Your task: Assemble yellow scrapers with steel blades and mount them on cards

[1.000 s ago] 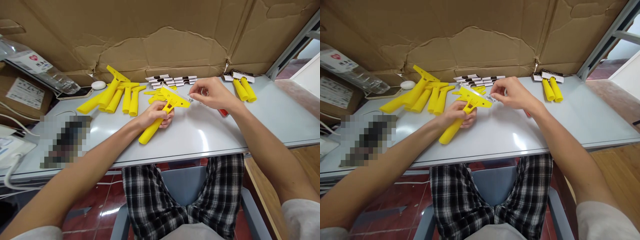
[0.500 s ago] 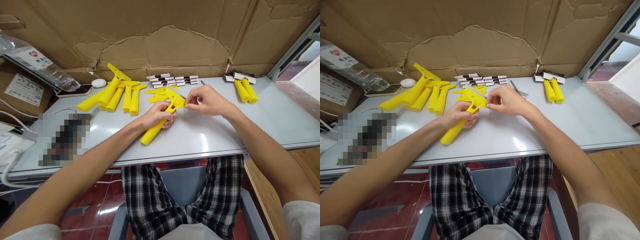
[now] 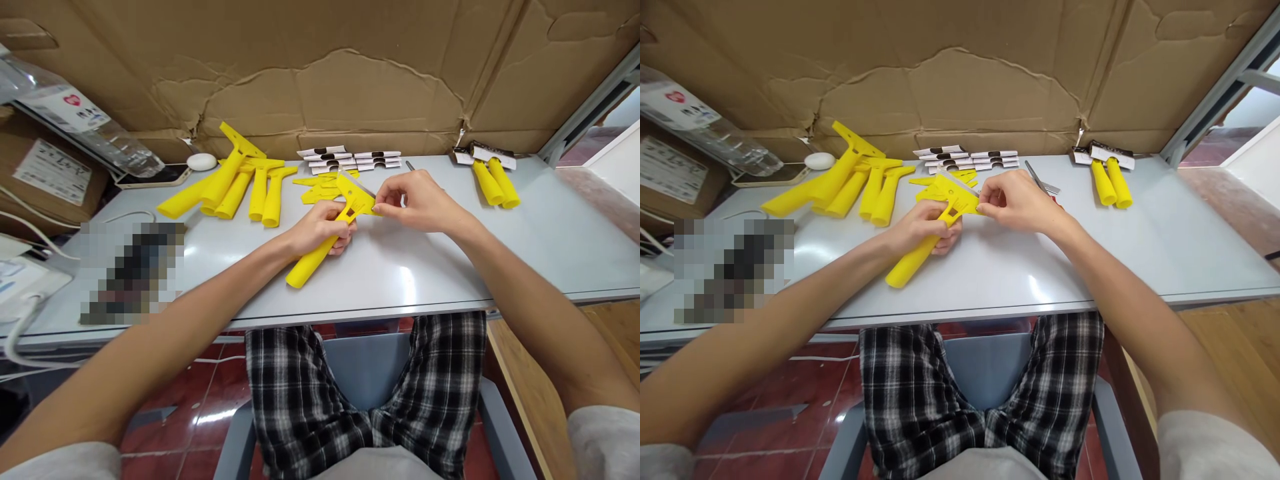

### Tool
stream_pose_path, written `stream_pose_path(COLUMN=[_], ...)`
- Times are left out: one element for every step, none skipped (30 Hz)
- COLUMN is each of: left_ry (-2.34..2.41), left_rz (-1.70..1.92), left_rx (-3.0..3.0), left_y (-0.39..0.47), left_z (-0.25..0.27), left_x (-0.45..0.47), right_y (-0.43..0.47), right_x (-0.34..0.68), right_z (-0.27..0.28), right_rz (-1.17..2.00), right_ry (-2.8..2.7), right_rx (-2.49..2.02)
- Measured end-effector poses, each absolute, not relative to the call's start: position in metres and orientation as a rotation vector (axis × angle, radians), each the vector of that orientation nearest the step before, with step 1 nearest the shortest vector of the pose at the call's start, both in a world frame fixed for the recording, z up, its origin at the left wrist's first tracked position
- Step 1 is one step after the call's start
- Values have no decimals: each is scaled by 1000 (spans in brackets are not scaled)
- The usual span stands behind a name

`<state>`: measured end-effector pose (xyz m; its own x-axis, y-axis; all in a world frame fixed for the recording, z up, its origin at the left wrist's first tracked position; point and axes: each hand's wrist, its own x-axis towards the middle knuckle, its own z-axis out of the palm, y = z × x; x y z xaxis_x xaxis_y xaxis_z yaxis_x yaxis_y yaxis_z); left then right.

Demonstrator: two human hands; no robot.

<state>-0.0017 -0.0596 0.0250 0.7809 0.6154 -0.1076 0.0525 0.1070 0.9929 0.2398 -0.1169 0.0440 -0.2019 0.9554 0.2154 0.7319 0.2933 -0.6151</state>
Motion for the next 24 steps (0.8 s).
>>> stream_pose_path(left_ry=[582, 581, 582, 584, 586, 587, 587, 588, 590, 595, 601, 608, 613, 616, 616, 614, 609, 605, 601, 599, 600, 603, 608, 611], left_rz=[454, 456, 458, 462, 469, 483, 500, 518, 536, 553, 565, 573, 578, 582, 585, 587, 588, 589, 590, 591, 594, 597, 601, 603], left_rx=[1414, 1406, 1395, 1384, 1374, 1366, 1357, 1345, 1333, 1321, 1312, 1308, 1306, 1307, 1309, 1309, 1308, 1307, 1306, 1306, 1306, 1305, 1305, 1303], left_y=[-60, -60, -60, -60, -60, -60, -59, -58, -58, -57, -57, -57, -57, -57, -57, -57, -57, -57, -57, -57, -57, -57, -57, -57], left_z=[26, 26, 26, 26, 26, 25, 25, 24, 23, 23, 23, 23, 22, 22, 22, 22, 22, 22, 21, 21, 21, 21, 21, 21], left_x=[-1, -1, -1, -1, -1, 0, 0, 0, 0, 1, 1, 1, 1, 1, 2, 2, 2, 2, 2, 1, 1, 1, 1, 1], right_y=[-117, -118, -118, -119, -119, -119, -119, -119, -119, -119, -118, -118, -119, -119, -119, -120, -120, -120, -119, -119, -119, -119, -119, -120], right_x=[240, 241, 244, 248, 253, 260, 268, 276, 284, 292, 298, 304, 309, 313, 317, 320, 323, 326, 329, 331, 334, 336, 338, 340], right_z=[45, 46, 48, 50, 53, 56, 59, 61, 64, 66, 68, 69, 71, 72, 73, 74, 74, 74, 73, 72, 71, 70, 70, 70], right_rz=[523, 523, 509, 470, 406, 322, 230, 141, 77, 40, 38, 68, 120, 185, 253, 312, 362, 403, 440, 470, 491, 505, 513, 508], right_ry=[-2002, -2000, -1997, -1985, -1965, -1935, -1900, -1861, -1827, -1802, -1784, -1775, -1770, -1764, -1754, -1737, -1720, -1709, -1707, -1711, -1721, -1727, -1721, -1709], right_rx=[-1496, -1496, -1505, -1533, -1586, -1666, -1770, -1896, -2037, -2186, -2339, -2475, -2587, -2668, -2723, -2756, -2779, -2797, -2802, -2789, -2755, -2710, -2658, -2592])
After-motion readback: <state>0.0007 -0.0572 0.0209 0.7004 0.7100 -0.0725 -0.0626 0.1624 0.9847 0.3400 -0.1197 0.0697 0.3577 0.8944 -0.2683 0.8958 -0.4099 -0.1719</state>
